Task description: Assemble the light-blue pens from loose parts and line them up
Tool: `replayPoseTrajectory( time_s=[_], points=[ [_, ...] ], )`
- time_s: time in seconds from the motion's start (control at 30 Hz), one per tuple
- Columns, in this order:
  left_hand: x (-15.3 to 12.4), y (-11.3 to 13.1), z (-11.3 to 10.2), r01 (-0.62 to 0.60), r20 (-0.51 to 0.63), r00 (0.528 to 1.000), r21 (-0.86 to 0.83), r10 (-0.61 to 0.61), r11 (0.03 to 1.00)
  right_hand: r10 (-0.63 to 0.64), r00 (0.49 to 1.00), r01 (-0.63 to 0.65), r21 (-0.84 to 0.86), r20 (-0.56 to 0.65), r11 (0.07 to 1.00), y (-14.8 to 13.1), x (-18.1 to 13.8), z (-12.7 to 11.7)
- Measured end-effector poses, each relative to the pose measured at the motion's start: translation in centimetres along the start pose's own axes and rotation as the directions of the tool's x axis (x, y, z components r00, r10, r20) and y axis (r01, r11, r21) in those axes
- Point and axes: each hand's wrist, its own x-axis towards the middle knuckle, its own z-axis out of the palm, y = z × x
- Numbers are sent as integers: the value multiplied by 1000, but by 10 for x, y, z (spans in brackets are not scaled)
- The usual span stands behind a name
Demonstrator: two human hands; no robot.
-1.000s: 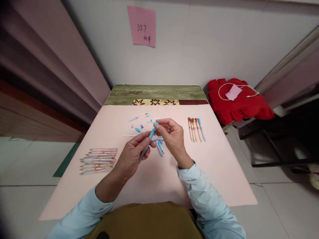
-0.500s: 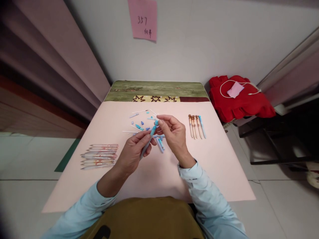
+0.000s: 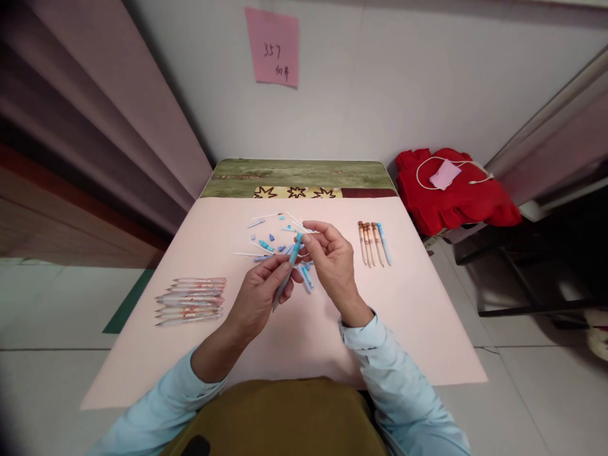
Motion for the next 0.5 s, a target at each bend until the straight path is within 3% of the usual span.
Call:
replayPoseTrajectory(
  time_s=[0.3,0.5],
  points=[
    [6,-18,13,-162,-45,986,-78,159,984,86,994,-78,-112,68,991,10,-22,-10],
    [3,-38,20,-224,8,975,49,224,973,96,994,-104,-187,-50,977,26,-36,-12]
  ],
)
